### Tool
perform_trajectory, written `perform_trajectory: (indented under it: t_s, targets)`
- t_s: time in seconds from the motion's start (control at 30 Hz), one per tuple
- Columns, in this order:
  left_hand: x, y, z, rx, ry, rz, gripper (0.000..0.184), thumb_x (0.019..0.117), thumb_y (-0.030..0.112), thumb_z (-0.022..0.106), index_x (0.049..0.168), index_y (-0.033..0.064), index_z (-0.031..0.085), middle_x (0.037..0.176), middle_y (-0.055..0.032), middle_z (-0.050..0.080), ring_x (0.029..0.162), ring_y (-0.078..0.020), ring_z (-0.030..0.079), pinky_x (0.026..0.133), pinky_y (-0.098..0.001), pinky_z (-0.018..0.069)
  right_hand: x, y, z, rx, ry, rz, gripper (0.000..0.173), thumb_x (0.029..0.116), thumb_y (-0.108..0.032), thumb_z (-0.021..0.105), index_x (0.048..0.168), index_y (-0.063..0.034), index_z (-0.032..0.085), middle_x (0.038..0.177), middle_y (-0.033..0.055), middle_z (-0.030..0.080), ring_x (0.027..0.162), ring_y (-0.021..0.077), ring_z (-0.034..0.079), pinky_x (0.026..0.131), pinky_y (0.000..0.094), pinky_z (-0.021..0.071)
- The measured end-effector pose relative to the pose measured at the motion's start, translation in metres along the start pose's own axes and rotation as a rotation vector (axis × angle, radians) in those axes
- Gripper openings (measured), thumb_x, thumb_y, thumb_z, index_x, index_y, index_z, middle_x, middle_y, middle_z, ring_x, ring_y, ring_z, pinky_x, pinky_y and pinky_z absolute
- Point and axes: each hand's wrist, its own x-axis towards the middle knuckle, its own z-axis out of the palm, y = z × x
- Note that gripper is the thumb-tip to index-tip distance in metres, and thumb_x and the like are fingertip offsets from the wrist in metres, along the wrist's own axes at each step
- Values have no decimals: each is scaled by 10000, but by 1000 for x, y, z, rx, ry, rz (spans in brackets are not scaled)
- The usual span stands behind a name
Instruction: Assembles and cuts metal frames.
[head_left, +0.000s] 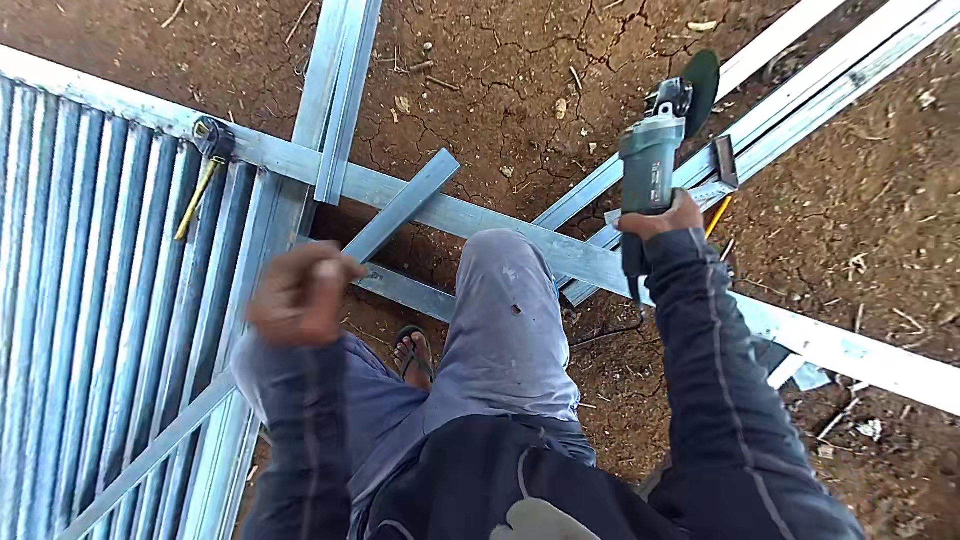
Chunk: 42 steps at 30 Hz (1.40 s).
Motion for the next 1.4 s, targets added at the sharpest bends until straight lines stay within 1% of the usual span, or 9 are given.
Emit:
perform_trajectory:
  t_s: [0.13, 0.27, 0.43, 0.73, 0.83, 0.93, 1.13, 1.3, 1.4]
  targets:
    - [8, 9, 143, -330, -274, -194, 337, 1004, 160, 643, 1206, -109, 648, 1113, -192, 750, 1002, -257, 753, 926, -453, 636, -82, -18, 12, 450, -196, -211, 937, 619, -240, 882, 1422, -69, 432, 1057, 163, 716, 807, 303, 752, 707, 526, 661]
    - [12, 25, 204, -546, -452, -381, 614, 942, 186, 682, 1423, -130, 470, 1292, -220, 663, 1171, -180, 666, 1031, -343, 547, -136, -25, 23, 600, -257, -519, 953, 608, -374, 905, 1403, -61, 482, 1110, 33, 713, 951, 105, 716, 824, 350, 638]
    - [12, 36, 205, -586, -375, -447, 468, 899, 116, 757, 1280, -95, 585, 1083, -140, 747, 995, -134, 732, 940, -319, 611, -165, -29, 29, 702, -293, -530, 843, 608, -238, 896, 1351, -55, 542, 1083, 32, 735, 943, 112, 729, 825, 346, 644]
    - [8, 63, 223, -664, -444, -319, 384, 1021, 120, 599, 1324, -116, 607, 1194, -212, 718, 1112, -168, 696, 1034, -354, 548, -213, -37, 3, 647, 82, -396, 661, 645, -204, 886, 1220, -83, 584, 941, -64, 726, 843, 47, 714, 750, 273, 633]
    - [8, 53, 238, -918, -436, -344, 280, 1048, 81, 502, 1161, -117, 665, 1023, -106, 734, 921, -40, 670, 871, -244, 561, -213, -25, -4, 839, -66, -526, 678, 658, -236, 916, 1232, -77, 594, 950, 12, 748, 820, 149, 736, 719, 358, 648]
    - [8, 53, 244, -1088, -546, -416, 246, 1013, 114, 487, 1071, -49, 662, 817, 47, 686, 719, 39, 620, 704, -175, 546, -223, -30, -5, 909, -189, -643, 574, 697, -245, 907, 1204, -171, 649, 993, -73, 761, 902, 63, 727, 815, 282, 629]
    - [6, 56, 233, -1181, -657, -395, 309, 1047, 241, 453, 1090, 55, 695, 906, 79, 737, 827, 34, 685, 775, -186, 582, -219, -21, 2, 1120, -530, -604, 510, 772, -217, 859, 1207, -77, 633, 936, 155, 745, 760, 294, 745, 698, 468, 653]
    - [3, 67, 234, -985, -514, -280, 371, 1070, 180, 385, 1068, -43, 681, 972, 18, 729, 942, 29, 663, 909, -235, 554, -233, -33, 12, 1034, -182, -621, 421, 762, -364, 881, 1128, -254, 705, 945, -121, 757, 845, 2, 707, 756, 240, 616]
    - [8, 66, 232, -865, -597, -375, 455, 1117, 246, 300, 1171, -47, 644, 997, -29, 724, 944, -28, 684, 912, -295, 580, -234, -36, 16, 1040, -48, -494, 359, 714, -288, 891, 1015, -181, 728, 844, -69, 760, 749, 32, 714, 673, 254, 618]
